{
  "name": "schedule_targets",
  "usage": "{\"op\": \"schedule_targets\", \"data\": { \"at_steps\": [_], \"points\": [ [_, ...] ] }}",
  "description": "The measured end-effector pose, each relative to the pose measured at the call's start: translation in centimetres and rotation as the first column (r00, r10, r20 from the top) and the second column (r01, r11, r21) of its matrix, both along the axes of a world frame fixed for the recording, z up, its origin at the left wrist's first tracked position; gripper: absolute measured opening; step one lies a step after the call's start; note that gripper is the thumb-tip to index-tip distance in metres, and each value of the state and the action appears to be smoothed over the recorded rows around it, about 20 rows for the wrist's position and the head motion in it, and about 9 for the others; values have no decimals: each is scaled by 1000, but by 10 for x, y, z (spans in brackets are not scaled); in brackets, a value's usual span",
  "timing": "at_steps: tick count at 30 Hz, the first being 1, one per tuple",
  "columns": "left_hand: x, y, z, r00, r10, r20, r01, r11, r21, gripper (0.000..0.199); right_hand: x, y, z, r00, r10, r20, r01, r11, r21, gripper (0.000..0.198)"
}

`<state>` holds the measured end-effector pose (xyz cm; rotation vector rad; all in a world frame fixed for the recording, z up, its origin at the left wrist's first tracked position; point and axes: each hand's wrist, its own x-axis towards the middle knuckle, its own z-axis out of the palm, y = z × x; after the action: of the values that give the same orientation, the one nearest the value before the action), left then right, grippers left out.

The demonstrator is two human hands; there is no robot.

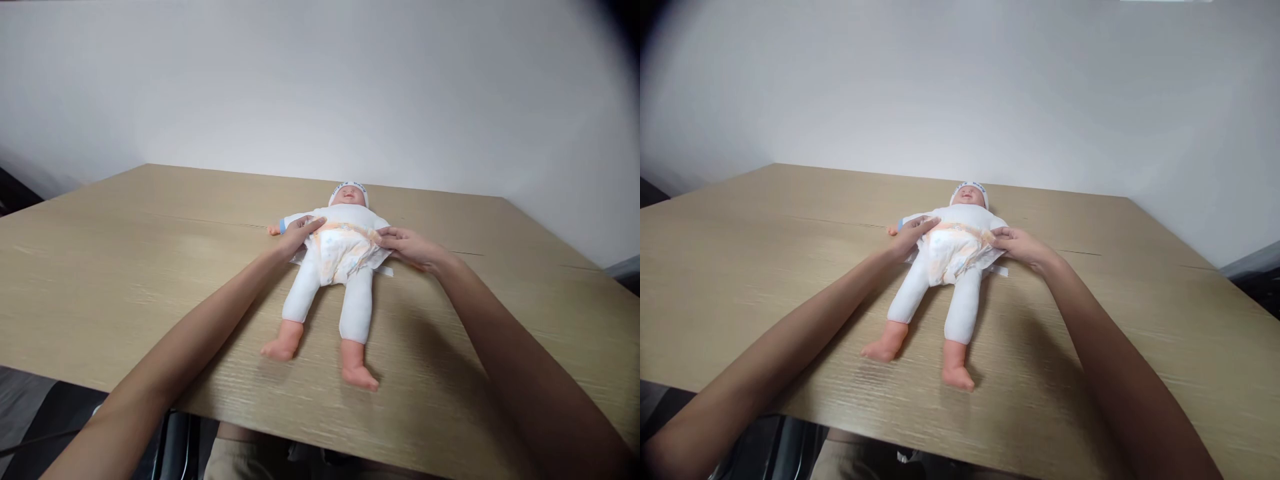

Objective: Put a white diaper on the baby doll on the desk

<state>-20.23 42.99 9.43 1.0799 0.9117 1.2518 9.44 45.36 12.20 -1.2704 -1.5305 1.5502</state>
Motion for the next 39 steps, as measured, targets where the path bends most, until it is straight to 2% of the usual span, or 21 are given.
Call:
{"op": "schedule_targets", "data": {
  "at_steps": [3,6,8,11,14,16,18,20,23,25,27,30,34,36,39],
  "points": [
    [-2,3,-5,1000,-15,15,15,999,-28,52,-2,-4,7,986,-118,117,112,992,58,31],
    [-1,1,-4,1000,11,8,-11,1000,-30,53,-10,-11,13,954,-224,201,187,964,188,28],
    [1,-1,-2,1000,30,-7,-31,999,-27,53,-13,-16,17,945,-184,270,124,966,225,46],
    [2,-2,0,999,42,-23,-43,999,-15,55,-7,-19,24,942,-41,333,-9,989,147,68],
    [2,-1,-2,998,46,-36,-46,999,16,55,6,-14,29,934,5,358,-36,996,81,54],
    [2,-1,-3,998,46,-29,-46,999,15,55,11,-13,33,890,-60,452,-8,989,146,35],
    [2,-1,-3,999,43,-21,-43,999,10,55,7,-20,38,808,-187,559,3,949,314,23],
    [3,-1,-3,999,41,-11,-41,999,10,55,-6,-35,42,744,-300,597,-51,865,499,22],
    [3,-1,-4,999,39,8,-39,999,16,54,-31,-63,46,787,-266,556,-204,738,643,22],
    [3,-1,-5,999,43,14,-43,999,19,53,-42,-76,46,782,-244,573,-265,702,661,16],
    [2,0,-7,999,45,17,-45,999,11,53,-44,-78,45,774,-213,597,-274,737,618,14],
    [2,1,-8,998,50,23,-50,999,-7,54,-34,-64,38,788,-129,602,-270,807,526,17],
    [4,1,-8,997,64,30,-64,998,-5,57,-13,-38,25,816,-18,577,-282,860,426,39],
    [5,1,-9,996,78,36,-77,997,-5,57,-7,-35,25,793,-10,609,-294,869,398,48],
    [5,1,-9,995,96,12,-96,995,0,57,-11,-48,38,705,-107,701,-302,849,434,47]
  ]
}}
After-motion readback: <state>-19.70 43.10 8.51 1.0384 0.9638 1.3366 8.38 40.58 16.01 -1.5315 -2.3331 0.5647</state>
